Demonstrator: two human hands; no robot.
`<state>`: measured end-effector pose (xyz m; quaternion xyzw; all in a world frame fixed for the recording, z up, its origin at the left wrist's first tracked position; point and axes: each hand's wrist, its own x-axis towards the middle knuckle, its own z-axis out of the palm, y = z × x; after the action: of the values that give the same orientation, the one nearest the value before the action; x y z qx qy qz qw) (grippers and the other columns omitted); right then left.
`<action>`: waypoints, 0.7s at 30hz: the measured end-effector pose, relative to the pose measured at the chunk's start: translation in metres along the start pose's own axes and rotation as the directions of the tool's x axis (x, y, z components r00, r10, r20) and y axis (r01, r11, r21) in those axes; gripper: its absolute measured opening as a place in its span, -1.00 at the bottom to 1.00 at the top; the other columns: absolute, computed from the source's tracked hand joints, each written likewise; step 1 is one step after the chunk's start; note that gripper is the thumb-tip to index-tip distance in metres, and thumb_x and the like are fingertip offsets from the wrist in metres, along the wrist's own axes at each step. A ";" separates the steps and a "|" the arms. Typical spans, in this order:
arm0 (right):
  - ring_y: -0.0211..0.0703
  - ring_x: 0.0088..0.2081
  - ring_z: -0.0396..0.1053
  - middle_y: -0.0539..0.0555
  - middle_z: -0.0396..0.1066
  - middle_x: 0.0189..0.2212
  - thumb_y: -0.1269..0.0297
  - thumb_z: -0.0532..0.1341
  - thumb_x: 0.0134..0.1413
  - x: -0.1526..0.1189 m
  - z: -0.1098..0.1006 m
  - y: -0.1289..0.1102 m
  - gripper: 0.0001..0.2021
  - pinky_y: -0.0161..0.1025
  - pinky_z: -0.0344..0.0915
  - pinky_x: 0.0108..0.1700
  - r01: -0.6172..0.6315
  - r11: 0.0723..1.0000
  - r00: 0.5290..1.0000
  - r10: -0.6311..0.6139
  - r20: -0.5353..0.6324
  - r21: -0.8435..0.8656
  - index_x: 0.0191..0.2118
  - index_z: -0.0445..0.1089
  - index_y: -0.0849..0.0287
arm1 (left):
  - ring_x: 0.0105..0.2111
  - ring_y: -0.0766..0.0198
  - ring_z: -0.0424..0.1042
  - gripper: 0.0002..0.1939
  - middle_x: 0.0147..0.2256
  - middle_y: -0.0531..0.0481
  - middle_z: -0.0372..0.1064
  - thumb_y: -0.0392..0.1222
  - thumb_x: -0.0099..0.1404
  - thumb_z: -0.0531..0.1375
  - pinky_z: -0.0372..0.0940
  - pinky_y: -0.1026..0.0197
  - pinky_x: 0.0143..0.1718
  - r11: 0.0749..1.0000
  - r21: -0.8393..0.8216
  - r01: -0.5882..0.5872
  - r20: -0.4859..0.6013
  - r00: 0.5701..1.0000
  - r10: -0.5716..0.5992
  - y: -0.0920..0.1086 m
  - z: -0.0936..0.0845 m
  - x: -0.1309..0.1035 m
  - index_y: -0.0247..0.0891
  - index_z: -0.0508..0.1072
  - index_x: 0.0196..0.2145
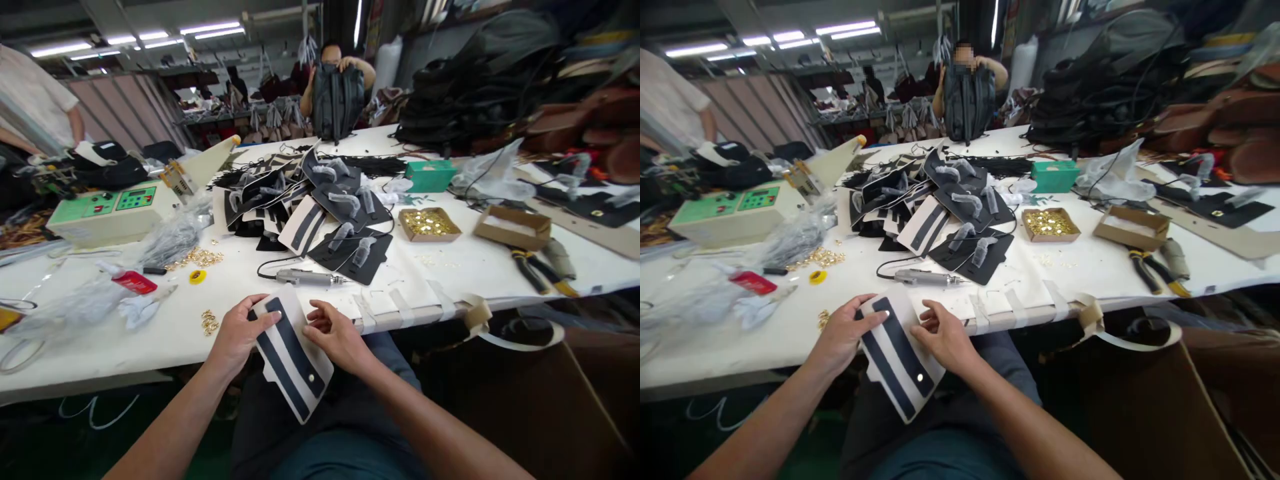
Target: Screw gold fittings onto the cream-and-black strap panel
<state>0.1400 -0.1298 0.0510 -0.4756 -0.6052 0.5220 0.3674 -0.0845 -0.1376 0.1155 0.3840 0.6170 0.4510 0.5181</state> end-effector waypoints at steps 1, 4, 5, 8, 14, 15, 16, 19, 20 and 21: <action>-0.14 -0.17 0.47 0.09 0.51 -0.11 0.16 0.37 0.17 -0.003 -0.003 -0.002 -0.44 -0.16 0.41 -0.10 -0.014 0.998 1.000 0.013 0.017 0.056 0.25 0.33 0.17 | -0.43 0.21 0.55 -0.29 -0.31 0.01 0.60 -0.04 -0.04 0.58 0.51 0.20 -0.37 0.997 -0.081 0.015 -0.009 1.000 -0.016 0.003 0.005 -0.004 -0.21 0.49 0.04; -0.21 -0.29 0.40 0.02 0.49 -0.23 0.11 0.35 0.21 -0.009 -0.020 -0.013 -0.57 -0.24 0.33 -0.23 -0.019 0.995 1.000 0.017 0.026 0.095 0.14 0.44 0.15 | -0.44 0.24 0.55 -0.28 -0.33 0.01 0.59 -0.11 -0.09 0.62 0.53 0.20 -0.36 0.968 -0.248 0.036 0.008 0.999 -0.035 0.010 0.019 -0.013 -0.23 0.47 0.01; -0.21 -0.30 0.39 0.02 0.49 -0.23 0.07 0.36 0.21 -0.011 -0.027 -0.017 -0.60 -0.26 0.31 -0.25 -0.022 0.996 0.999 0.019 0.034 0.090 0.08 0.48 0.14 | -0.43 0.25 0.55 -0.29 -0.33 0.01 0.59 -0.13 -0.09 0.62 0.53 0.21 -0.34 0.958 -0.286 0.038 0.019 0.999 -0.034 0.010 0.024 -0.016 -0.24 0.47 -0.01; -0.22 -0.34 0.36 -0.01 0.46 -0.32 -0.04 0.38 0.18 -0.018 -0.041 -0.025 -0.65 -0.31 0.25 -0.35 -0.068 0.984 0.993 0.052 0.103 0.162 -0.16 0.51 0.17 | -0.40 0.28 0.54 -0.38 -0.33 -0.01 0.59 -0.17 -0.10 0.63 0.50 0.26 -0.31 0.931 -0.362 0.035 0.029 0.999 -0.027 0.005 0.035 -0.023 -0.29 0.51 -0.11; -0.20 -0.36 0.41 -0.01 0.47 -0.40 0.22 0.33 0.28 -0.037 -0.046 -0.033 -0.87 -0.29 0.34 -0.29 0.246 0.968 0.957 -0.234 -0.171 0.055 -0.27 0.54 0.14 | -0.28 0.21 0.54 -0.61 -0.30 -0.03 0.58 -0.12 0.04 0.57 0.48 0.20 -0.18 0.956 -0.286 -0.058 0.075 0.994 0.083 -0.014 0.039 -0.029 -0.29 0.59 -0.22; -0.18 -0.30 0.46 0.02 0.52 -0.34 0.31 0.31 0.31 -0.041 -0.047 -0.036 -0.92 -0.27 0.38 -0.22 0.372 0.927 0.903 -0.372 -0.212 -0.041 -0.23 0.57 0.13 | -0.23 0.19 0.55 -0.63 -0.27 -0.04 0.58 -0.13 0.04 0.56 0.47 0.20 -0.13 0.966 -0.228 -0.120 0.059 0.989 0.137 -0.014 0.037 -0.030 -0.28 0.60 -0.24; -0.16 -0.24 0.49 0.05 0.55 -0.27 0.40 0.28 0.31 -0.044 -0.048 -0.039 -0.89 -0.25 0.40 -0.16 0.485 0.863 0.835 -0.505 -0.219 -0.141 -0.18 0.59 0.11 | -0.19 0.18 0.55 -0.64 -0.23 -0.05 0.59 -0.14 0.02 0.56 0.46 0.21 -0.10 0.971 -0.153 -0.184 0.039 0.981 0.192 -0.013 0.036 -0.031 -0.26 0.62 -0.25; -0.13 -0.17 0.52 0.12 0.58 -0.15 0.57 0.24 0.27 -0.053 -0.050 -0.051 -0.70 -0.20 0.42 -0.13 0.664 0.642 0.649 -0.750 -0.132 -0.384 -0.02 0.57 0.10 | -0.15 0.15 0.55 -0.46 -0.12 -0.04 0.57 -0.21 -0.12 0.59 0.46 0.24 -0.14 0.962 0.006 -0.274 -0.069 0.959 0.274 -0.004 0.036 -0.035 -0.20 0.62 -0.13; -0.12 -0.17 0.52 0.13 0.58 -0.15 0.60 0.25 0.24 -0.055 -0.050 -0.054 -0.68 -0.18 0.42 -0.14 0.675 0.590 0.613 -0.782 -0.108 -0.443 0.00 0.56 0.11 | -0.17 0.15 0.56 -0.38 -0.10 -0.03 0.56 -0.21 -0.13 0.59 0.47 0.23 -0.17 0.965 -0.021 -0.262 -0.118 0.959 0.258 -0.001 0.038 -0.038 -0.18 0.60 -0.06; -0.11 -0.19 0.51 0.14 0.58 -0.17 0.62 0.27 0.21 -0.057 -0.048 -0.056 -0.67 -0.17 0.41 -0.16 0.674 0.557 0.590 -0.801 -0.099 -0.485 -0.01 0.56 0.12 | -0.18 0.15 0.57 -0.33 -0.10 -0.02 0.56 -0.19 -0.11 0.58 0.48 0.21 -0.18 0.967 -0.087 -0.240 -0.157 0.962 0.224 0.001 0.042 -0.042 -0.16 0.56 0.00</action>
<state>0.1900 -0.1710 0.1181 -0.3119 -0.7760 0.1000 0.5390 -0.0363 -0.1700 0.1260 0.3918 0.5793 0.5676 0.4345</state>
